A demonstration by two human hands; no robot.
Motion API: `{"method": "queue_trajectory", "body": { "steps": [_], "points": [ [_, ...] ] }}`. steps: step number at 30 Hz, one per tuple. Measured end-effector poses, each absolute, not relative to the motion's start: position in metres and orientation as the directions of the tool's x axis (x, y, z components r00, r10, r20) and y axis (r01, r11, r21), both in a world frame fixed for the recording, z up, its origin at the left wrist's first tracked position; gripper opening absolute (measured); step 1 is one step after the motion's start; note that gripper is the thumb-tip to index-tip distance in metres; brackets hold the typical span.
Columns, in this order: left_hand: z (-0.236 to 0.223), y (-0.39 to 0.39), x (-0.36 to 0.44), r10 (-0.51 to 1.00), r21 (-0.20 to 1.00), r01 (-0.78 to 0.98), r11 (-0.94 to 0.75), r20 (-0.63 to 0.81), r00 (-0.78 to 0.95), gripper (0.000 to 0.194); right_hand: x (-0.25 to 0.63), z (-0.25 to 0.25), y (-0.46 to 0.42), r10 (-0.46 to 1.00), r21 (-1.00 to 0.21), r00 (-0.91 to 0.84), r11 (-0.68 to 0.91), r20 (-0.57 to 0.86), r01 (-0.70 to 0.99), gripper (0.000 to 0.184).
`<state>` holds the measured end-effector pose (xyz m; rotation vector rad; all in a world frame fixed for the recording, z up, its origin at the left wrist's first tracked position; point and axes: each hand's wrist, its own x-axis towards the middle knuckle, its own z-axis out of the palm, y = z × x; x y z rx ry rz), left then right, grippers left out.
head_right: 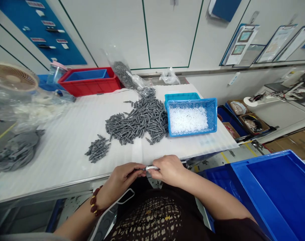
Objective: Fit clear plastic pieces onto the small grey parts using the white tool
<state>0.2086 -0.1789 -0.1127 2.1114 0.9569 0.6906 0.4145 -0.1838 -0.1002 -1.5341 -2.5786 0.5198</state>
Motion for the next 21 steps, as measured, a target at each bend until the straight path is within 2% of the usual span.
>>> {"method": "queue_trajectory", "body": {
  "steps": [6, 13, 16, 19, 21],
  "points": [
    [-0.115, -0.179, 0.21, 0.798, 0.763, 0.435, -0.478, 0.171, 0.577, 0.021, 0.409, -0.099, -0.184, 0.902, -0.277, -0.405, 0.356, -0.147, 0.893, 0.035],
    [-0.122, -0.175, 0.196, 0.833, 0.731, 0.49, -0.475, 0.193, 0.519, 0.021, 0.406, -0.1, -0.177, 0.933, -0.234, -0.328, 0.288, -0.15, 0.928, 0.028],
    [-0.126, -0.163, 0.174, 0.859, 0.617, 0.605, -0.504, 0.28, 0.429, 0.02, 0.41, -0.104, -0.175, 0.93, -0.245, -0.334, 0.291, -0.153, 0.925, 0.023],
    [-0.131, -0.144, 0.141, 0.861, 0.444, 0.747, -0.494, 0.37, 0.349, 0.021, 0.415, -0.111, -0.17, 0.919, -0.262, -0.369, 0.326, -0.136, 0.908, 0.021],
    [-0.132, -0.132, 0.12, 0.857, 0.336, 0.81, -0.48, 0.38, 0.349, 0.021, 0.416, -0.116, -0.167, 0.91, -0.283, -0.394, 0.348, -0.127, 0.894, 0.02]
  ]
}}
